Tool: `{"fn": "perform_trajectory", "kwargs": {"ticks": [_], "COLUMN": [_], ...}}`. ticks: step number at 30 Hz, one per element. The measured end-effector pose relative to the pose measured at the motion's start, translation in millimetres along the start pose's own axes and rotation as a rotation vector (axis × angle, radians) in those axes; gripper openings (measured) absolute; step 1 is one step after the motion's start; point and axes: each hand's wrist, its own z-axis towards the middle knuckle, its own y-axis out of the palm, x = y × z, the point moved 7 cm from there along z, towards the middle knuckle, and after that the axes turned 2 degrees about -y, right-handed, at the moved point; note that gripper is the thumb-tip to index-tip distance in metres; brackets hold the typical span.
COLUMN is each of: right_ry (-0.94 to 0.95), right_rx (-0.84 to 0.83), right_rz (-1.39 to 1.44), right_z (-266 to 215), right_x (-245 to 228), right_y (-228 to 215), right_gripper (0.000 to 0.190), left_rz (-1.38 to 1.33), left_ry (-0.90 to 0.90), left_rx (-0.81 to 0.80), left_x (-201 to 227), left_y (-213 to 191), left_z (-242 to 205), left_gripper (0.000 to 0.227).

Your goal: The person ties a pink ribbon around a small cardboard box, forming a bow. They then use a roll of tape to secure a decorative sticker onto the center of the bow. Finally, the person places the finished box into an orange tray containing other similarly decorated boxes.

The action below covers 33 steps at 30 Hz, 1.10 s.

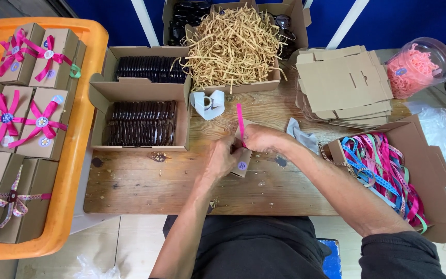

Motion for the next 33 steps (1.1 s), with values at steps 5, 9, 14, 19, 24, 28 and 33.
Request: {"fn": "perform_trajectory", "kwargs": {"ticks": [5, 9, 14, 19, 24, 28, 33], "right_ry": [-0.015, -0.012, -0.004, -0.02, -0.027, 0.021, 0.02], "right_rx": [0.012, 0.024, 0.043, 0.047, 0.067, 0.121, 0.162], "right_rz": [0.014, 0.018, 0.028, 0.001, 0.075, 0.061, 0.063], "right_z": [44.2, 38.9, 55.2, 52.5, 34.4, 15.3, 18.6], "right_x": [45.3, 42.6, 64.9, 54.8, 38.9, 41.1, 52.4], "right_y": [16.1, 11.0, 21.1, 21.2, 8.6, -4.5, -0.9], "right_gripper": [0.021, 0.022, 0.021, 0.025, 0.033, 0.037, 0.027], "left_rz": [0.08, 0.102, 0.095, 0.036, -0.076, -0.04, 0.028], "left_ry": [0.087, 0.176, 0.217, 0.261, 0.253, 0.257, 0.188], "left_rx": [0.008, 0.003, -0.026, -0.055, -0.077, -0.065, -0.051], "left_x": [17.7, 2.7, -5.2, -6.4, 15.6, 16.8, -13.2], "left_y": [-7.6, 8.1, 8.1, 6.5, -3.4, -29.4, -27.3], "left_z": [-13.5, -2.4, 3.3, 6.9, -5.8, -15.4, -16.6], "left_gripper": [0.018, 0.018, 0.015, 0.01, 0.012, 0.008, 0.01]}}
